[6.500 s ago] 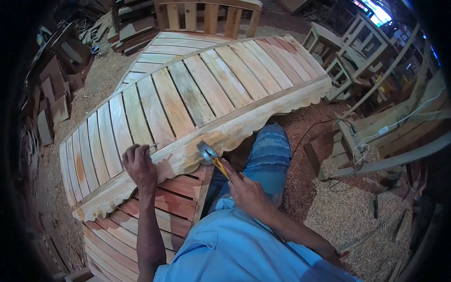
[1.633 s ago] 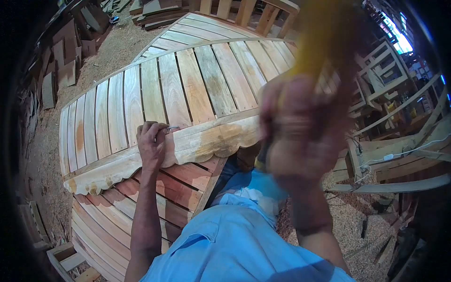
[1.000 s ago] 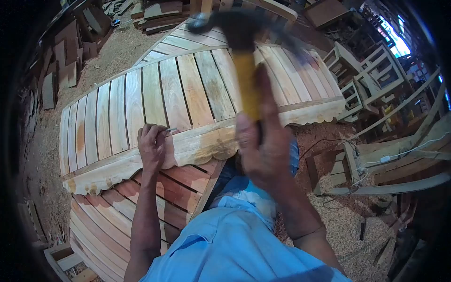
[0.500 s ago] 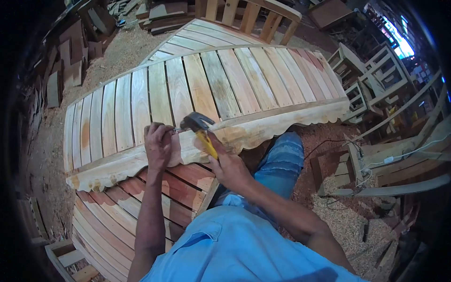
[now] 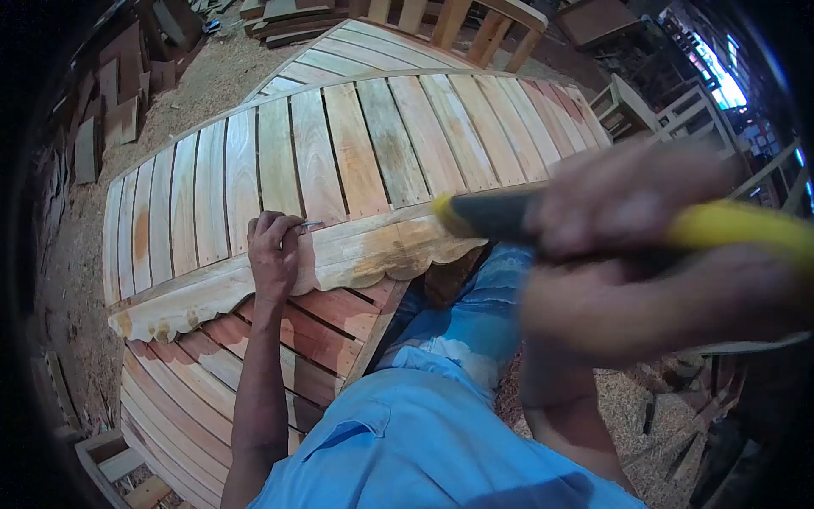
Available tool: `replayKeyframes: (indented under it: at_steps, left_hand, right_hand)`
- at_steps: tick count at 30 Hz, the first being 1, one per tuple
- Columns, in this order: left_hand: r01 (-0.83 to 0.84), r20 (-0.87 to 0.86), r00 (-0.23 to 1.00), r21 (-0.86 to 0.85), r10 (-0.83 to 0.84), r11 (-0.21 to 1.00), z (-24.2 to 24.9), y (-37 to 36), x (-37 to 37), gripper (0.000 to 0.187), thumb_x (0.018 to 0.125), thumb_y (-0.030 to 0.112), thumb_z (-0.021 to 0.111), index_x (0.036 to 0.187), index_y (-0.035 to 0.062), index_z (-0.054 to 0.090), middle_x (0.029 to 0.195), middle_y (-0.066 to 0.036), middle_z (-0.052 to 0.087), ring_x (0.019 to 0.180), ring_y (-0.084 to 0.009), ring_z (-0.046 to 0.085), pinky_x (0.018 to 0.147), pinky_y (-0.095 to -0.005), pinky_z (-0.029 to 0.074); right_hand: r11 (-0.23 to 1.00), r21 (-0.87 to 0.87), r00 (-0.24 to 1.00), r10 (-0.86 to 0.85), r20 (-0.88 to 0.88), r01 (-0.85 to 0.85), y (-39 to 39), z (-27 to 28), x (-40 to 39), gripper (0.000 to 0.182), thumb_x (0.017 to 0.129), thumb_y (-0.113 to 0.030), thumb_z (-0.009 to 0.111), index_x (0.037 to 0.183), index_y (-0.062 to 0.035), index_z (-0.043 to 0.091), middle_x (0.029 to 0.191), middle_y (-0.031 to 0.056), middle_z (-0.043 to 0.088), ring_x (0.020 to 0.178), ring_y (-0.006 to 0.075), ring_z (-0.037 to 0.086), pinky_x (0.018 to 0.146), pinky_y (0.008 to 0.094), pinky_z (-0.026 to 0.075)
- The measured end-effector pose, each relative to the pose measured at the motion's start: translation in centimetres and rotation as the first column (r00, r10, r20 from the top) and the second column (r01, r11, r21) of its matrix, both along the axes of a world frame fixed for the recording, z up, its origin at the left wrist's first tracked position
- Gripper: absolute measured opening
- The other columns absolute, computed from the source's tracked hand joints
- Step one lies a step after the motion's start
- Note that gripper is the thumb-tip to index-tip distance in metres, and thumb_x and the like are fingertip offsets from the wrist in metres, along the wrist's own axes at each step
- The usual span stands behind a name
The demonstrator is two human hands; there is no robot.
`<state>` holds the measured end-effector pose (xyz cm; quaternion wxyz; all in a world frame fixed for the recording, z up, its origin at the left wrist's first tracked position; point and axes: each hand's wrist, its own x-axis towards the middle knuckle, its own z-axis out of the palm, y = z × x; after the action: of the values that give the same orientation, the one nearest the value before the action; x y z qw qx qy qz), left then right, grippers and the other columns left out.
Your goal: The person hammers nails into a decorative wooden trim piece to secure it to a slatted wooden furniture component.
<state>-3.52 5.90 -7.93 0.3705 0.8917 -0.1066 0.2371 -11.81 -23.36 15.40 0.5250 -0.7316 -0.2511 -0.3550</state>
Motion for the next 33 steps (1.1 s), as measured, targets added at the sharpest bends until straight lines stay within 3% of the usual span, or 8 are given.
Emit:
replayKeyframes:
  at_steps: [4, 10, 14, 18, 21, 26, 31, 33]
  left_hand:
    - [-0.009, 0.019, 1.0, -0.017, 0.009, 1.0, 0.4, 0.3, 0.2, 0.021, 0.088, -0.002, 0.072, 0.104, 0.009, 0.079, 0.104, -0.01, 0.069, 0.105, -0.0335, 0.061, 0.096, -0.0469, 0.048]
    - [-0.042, 0.073, 0.996, -0.094, 0.049, 0.995, 0.7, 0.0, 1.0, 0.014, 0.093, 0.003, 0.072, 0.106, 0.0053, 0.078, 0.102, -0.011, 0.069, 0.103, -0.0344, 0.062, 0.094, -0.0459, 0.05]
    - [-0.007, 0.031, 0.999, -0.01, 0.008, 1.0, 0.1, 0.1, 0.1, 0.017, 0.091, 0.001, 0.073, 0.105, 0.0085, 0.079, 0.103, -0.009, 0.069, 0.106, -0.0331, 0.063, 0.096, -0.0464, 0.048]
    - [-0.006, 0.027, 1.0, -0.001, 0.006, 1.0, -0.2, 0.1, 0.0, 0.02, 0.089, -0.001, 0.073, 0.104, 0.0105, 0.079, 0.104, -0.008, 0.069, 0.107, -0.0322, 0.063, 0.098, -0.0467, 0.047]
    - [0.0, 0.01, 1.0, -0.012, 0.0, 1.0, 0.2, 0.1, -0.1, 0.021, 0.088, -0.002, 0.073, 0.104, 0.0107, 0.079, 0.103, -0.009, 0.069, 0.106, -0.0326, 0.063, 0.097, -0.0465, 0.047]
    - [0.02, 0.033, 0.999, 0.029, -0.021, 0.999, -1.1, 0.5, -0.6, 0.015, 0.091, 0.002, 0.074, 0.104, 0.0072, 0.08, 0.102, -0.011, 0.069, 0.104, -0.034, 0.063, 0.095, -0.0465, 0.049]
    - [-0.05, 0.08, 0.995, -0.101, 0.058, 0.994, -0.1, 0.4, 0.2, 0.016, 0.09, 0.0, 0.073, 0.103, 0.0074, 0.079, 0.102, -0.011, 0.068, 0.103, -0.0346, 0.061, 0.095, -0.0475, 0.048]
    - [-0.017, 0.054, 0.998, -0.036, 0.019, 0.999, -0.2, 0.5, -0.3, 0.016, 0.091, 0.0, 0.073, 0.104, 0.0079, 0.079, 0.102, -0.01, 0.068, 0.104, -0.034, 0.062, 0.096, -0.0472, 0.047]
  right_hand:
    - [0.904, -0.428, 0.901, -0.164, -0.403, -0.027, 3.7, -21.0, -1.4, 0.056, 0.112, -0.028, 0.055, 0.164, -0.0148, 0.041, 0.145, 0.0258, 0.061, 0.136, 0.0448, 0.057, 0.113, 0.0479, 0.046]
    - [0.991, -0.131, 0.804, -0.109, -0.584, 0.039, 2.3, -9.2, -1.3, 0.072, 0.116, -0.021, 0.056, 0.177, -0.0118, 0.02, 0.111, 0.0128, 0.064, 0.093, 0.0201, 0.063, 0.078, 0.0294, 0.054]
    - [0.971, 0.123, 0.964, -0.178, -0.196, 0.205, 1.1, 2.2, -0.6, 0.038, 0.116, -0.044, 0.05, 0.127, -0.0088, 0.041, 0.086, 0.006, 0.054, 0.067, 0.0137, 0.053, 0.058, 0.0269, 0.048]
    - [0.963, 0.201, 0.966, -0.212, 0.149, 0.181, 0.1, 6.7, 0.2, 0.053, 0.115, -0.058, 0.046, 0.096, -0.0098, 0.052, 0.072, 0.0015, 0.049, 0.055, 0.0089, 0.048, 0.049, 0.0236, 0.045]
    - [0.987, 0.071, 0.987, -0.147, 0.057, 0.143, 1.4, -0.4, 0.6, 0.034, 0.113, -0.043, 0.053, 0.127, -0.0146, 0.041, 0.091, 0.0089, 0.057, 0.064, 0.0182, 0.057, 0.059, 0.0308, 0.051]
    - [0.881, -0.421, 0.716, -0.152, -0.682, -0.214, 4.5, -18.6, -2.3, 0.08, 0.109, -0.018, 0.065, 0.177, -0.0226, 0.023, 0.122, 0.0214, 0.071, 0.079, 0.0337, 0.071, 0.076, 0.0428, 0.061]
    - [0.953, -0.293, 0.865, -0.085, -0.494, -0.073, 4.5, -7.3, -0.2, 0.073, 0.113, -0.019, 0.06, 0.177, -0.0227, 0.026, 0.129, 0.0208, 0.075, 0.082, 0.031, 0.075, 0.073, 0.0464, 0.061]
    - [0.997, 0.027, 0.86, 0.08, -0.503, -0.077, 2.1, -2.5, -1.8, 0.061, 0.112, -0.021, 0.063, 0.169, -0.0191, 0.04, 0.112, 0.0152, 0.074, 0.078, 0.0215, 0.072, 0.069, 0.0398, 0.06]
